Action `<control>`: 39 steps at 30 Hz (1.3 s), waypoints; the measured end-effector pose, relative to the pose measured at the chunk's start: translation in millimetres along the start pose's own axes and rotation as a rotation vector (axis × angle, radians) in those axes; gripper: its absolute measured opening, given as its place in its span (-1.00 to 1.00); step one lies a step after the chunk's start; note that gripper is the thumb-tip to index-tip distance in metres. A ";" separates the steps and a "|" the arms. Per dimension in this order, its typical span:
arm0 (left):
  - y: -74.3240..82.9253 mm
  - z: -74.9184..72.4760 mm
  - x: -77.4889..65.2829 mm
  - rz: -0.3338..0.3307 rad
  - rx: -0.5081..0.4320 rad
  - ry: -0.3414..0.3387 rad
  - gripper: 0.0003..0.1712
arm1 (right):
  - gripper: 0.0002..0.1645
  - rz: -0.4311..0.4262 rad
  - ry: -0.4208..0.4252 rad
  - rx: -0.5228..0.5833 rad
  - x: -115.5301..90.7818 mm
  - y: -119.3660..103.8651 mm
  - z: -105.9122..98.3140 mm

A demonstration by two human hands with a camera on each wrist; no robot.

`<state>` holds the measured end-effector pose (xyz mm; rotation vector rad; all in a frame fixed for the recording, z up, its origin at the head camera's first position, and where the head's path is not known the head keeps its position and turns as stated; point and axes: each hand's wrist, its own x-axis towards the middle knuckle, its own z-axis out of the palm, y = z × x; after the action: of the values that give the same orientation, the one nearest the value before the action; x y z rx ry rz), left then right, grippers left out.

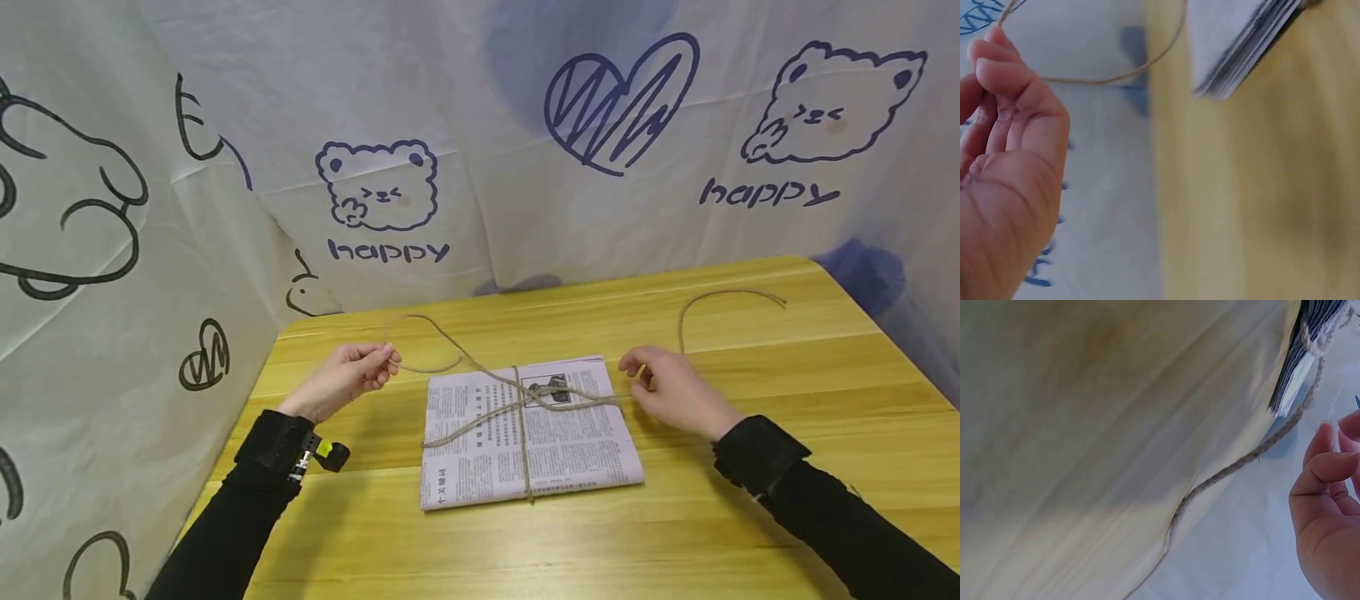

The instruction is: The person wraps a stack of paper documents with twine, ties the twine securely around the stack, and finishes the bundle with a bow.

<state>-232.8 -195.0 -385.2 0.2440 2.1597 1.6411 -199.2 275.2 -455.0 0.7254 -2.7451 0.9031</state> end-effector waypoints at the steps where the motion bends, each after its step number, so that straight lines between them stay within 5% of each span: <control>1: -5.2 3.1 2.1 -0.013 0.003 -0.022 -0.54 | -0.72 -0.002 -0.003 0.002 0.2 -0.2 1.1; 8: -24.6 12.3 8.7 -0.021 0.273 -0.051 -0.60 | -0.72 0.007 -0.042 0.023 -1.7 2.9 5.9; 15: -18.2 13.7 18.0 -0.006 0.375 -0.065 -0.61 | -0.74 0.021 -0.062 0.025 -2.7 4.5 6.3; 24: -10.7 33.9 38.3 0.001 0.507 -0.109 -0.69 | -0.75 0.016 -0.068 0.026 -1.3 0.0 9.6; 29: -10.0 44.3 44.7 -0.019 0.517 -0.193 -0.67 | -0.76 0.021 -0.084 0.035 -1.2 -2.6 10.6; 34: -10.2 48.3 48.6 -0.074 0.401 -0.253 -0.63 | -0.76 0.026 -0.090 0.036 -0.7 -3.8 12.2; 36: -10.8 49.0 50.6 -0.079 0.385 -0.249 -0.61 | -0.76 0.026 -0.090 0.038 -0.5 -3.9 12.3; 39: -10.4 52.7 50.7 -0.062 0.516 -0.182 -0.58 | -0.77 0.028 -0.088 0.039 -0.3 -4.0 12.4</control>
<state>-254.9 -132.5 -417.8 0.4490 2.3796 0.9598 -196.9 265.2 -463.0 0.7536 -2.8282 0.9551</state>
